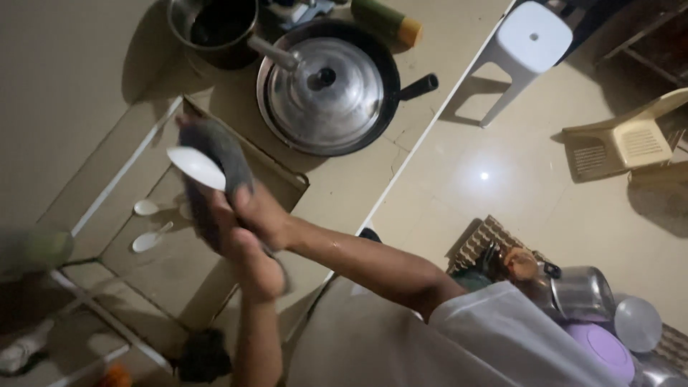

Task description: Washing and rinsing plastic spoons and a small cup in a sink using a cloth.

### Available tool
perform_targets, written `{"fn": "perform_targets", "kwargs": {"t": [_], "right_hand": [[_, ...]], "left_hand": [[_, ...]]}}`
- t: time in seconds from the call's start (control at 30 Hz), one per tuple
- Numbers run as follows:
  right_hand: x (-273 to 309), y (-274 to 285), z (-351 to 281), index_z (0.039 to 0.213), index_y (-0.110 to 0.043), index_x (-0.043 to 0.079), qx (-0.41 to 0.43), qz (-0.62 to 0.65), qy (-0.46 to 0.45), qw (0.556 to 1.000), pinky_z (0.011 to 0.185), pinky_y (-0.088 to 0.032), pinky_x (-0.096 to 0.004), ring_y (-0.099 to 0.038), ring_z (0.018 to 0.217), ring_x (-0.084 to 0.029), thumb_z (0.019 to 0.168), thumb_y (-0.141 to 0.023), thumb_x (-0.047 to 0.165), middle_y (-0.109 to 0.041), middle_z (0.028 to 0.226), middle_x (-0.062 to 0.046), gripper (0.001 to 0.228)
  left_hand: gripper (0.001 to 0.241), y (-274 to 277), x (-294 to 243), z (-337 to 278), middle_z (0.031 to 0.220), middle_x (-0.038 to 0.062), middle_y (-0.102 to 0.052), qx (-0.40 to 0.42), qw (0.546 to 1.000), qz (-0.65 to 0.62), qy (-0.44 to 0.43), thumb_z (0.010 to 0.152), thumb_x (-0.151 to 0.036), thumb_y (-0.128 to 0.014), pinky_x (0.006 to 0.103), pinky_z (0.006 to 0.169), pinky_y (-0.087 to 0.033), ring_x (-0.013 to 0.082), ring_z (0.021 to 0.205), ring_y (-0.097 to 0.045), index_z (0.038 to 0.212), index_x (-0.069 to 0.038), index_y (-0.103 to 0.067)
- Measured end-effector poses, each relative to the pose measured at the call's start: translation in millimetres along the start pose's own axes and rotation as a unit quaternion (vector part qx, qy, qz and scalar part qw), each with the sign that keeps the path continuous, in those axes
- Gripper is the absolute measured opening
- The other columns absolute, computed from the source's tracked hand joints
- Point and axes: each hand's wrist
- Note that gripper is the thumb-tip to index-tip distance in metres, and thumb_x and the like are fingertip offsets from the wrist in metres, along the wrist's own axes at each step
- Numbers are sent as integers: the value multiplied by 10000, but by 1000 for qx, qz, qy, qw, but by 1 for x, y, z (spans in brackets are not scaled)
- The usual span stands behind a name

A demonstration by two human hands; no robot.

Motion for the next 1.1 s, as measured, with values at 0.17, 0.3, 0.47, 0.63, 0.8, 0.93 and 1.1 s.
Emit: {"fn": "perform_targets", "kwargs": {"t": [0.17, 0.3, 0.47, 0.63, 0.8, 0.93, 1.1], "right_hand": [[41, 18, 42, 1536, -426, 96, -138, 205, -48, 968, 1076, -432, -405, -479, 1305, -228, 991, -430, 720, -512, 1468, -76, 828], [33, 16, -1, 1440, -449, 95, -109, 28, -42, 993, 1108, -428, -381, -472, 1244, -175, 1047, -379, 692, -508, 1360, -29, 718], [-45, 26, -72, 1417, -509, 36, 13, 0, -78, 997, 1142, -409, -384, -491, 1235, -197, 1145, -297, 647, -551, 1396, -67, 701], [-56, 50, -105, 1549, -431, -3, 35, 117, -231, 965, 1096, -412, -403, -479, 1290, -212, 1045, -195, 690, -550, 1426, -88, 888], [-25, 48, -91, 1603, -285, 46, -53, 139, -256, 955, 1232, -307, -326, -392, 1463, -147, 953, -237, 774, -429, 1586, -28, 977], [-20, 58, -93, 1629, -340, -22, -109, 306, -242, 914, 1111, -399, -376, -497, 1310, -285, 947, -311, 880, -504, 1497, -154, 1131], [59, 44, -62, 1634, -364, 12, -163, 293, -307, 891, 830, -419, -368, -525, 1169, -324, 750, -286, 1041, -542, 1465, -221, 1359]], "left_hand": [[850, -27, 0, -7, 1726, 267, -167, 40, 997, 60, -32, 1127, -587, -283, 454, 1324, -171, 372, 1624, -201, 1649, 53, -81], [858, -9, 16, 11, 1754, 257, -115, 36, 998, 53, 18, 1124, -610, -208, 476, 1340, -150, 382, 1649, -154, 1658, 52, -93], [657, 20, 53, 29, 1758, 178, -160, 33, 971, 182, -154, 1190, -491, -229, 464, 1363, -142, 347, 1640, -156, 1696, -77, -161], [406, -11, -19, 76, 1457, 106, -541, 18, 946, 310, -88, 1123, -302, -414, 429, 1187, -401, 292, 1359, -517, 1465, -109, -515], [178, -18, 1, 79, 1127, 49, -727, -1, 986, 165, -11, 1112, -156, -578, 306, 908, -564, 165, 1016, -713, 1252, -69, -644], [296, -3, 7, 81, 1038, 48, -576, -1, 999, -42, -5, 1114, -166, -466, 275, 847, -444, 128, 926, -522, 1332, 1, -576], [429, 17, 10, 80, 803, 5, -480, 27, 963, -265, 39, 1196, -248, -337, 293, 739, -369, 117, 720, -373, 1084, 72, -599]]}}
Point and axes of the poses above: each hand's wrist, its own z-axis towards the middle knuckle, its own y-axis out of the back of the hand, x = y × z
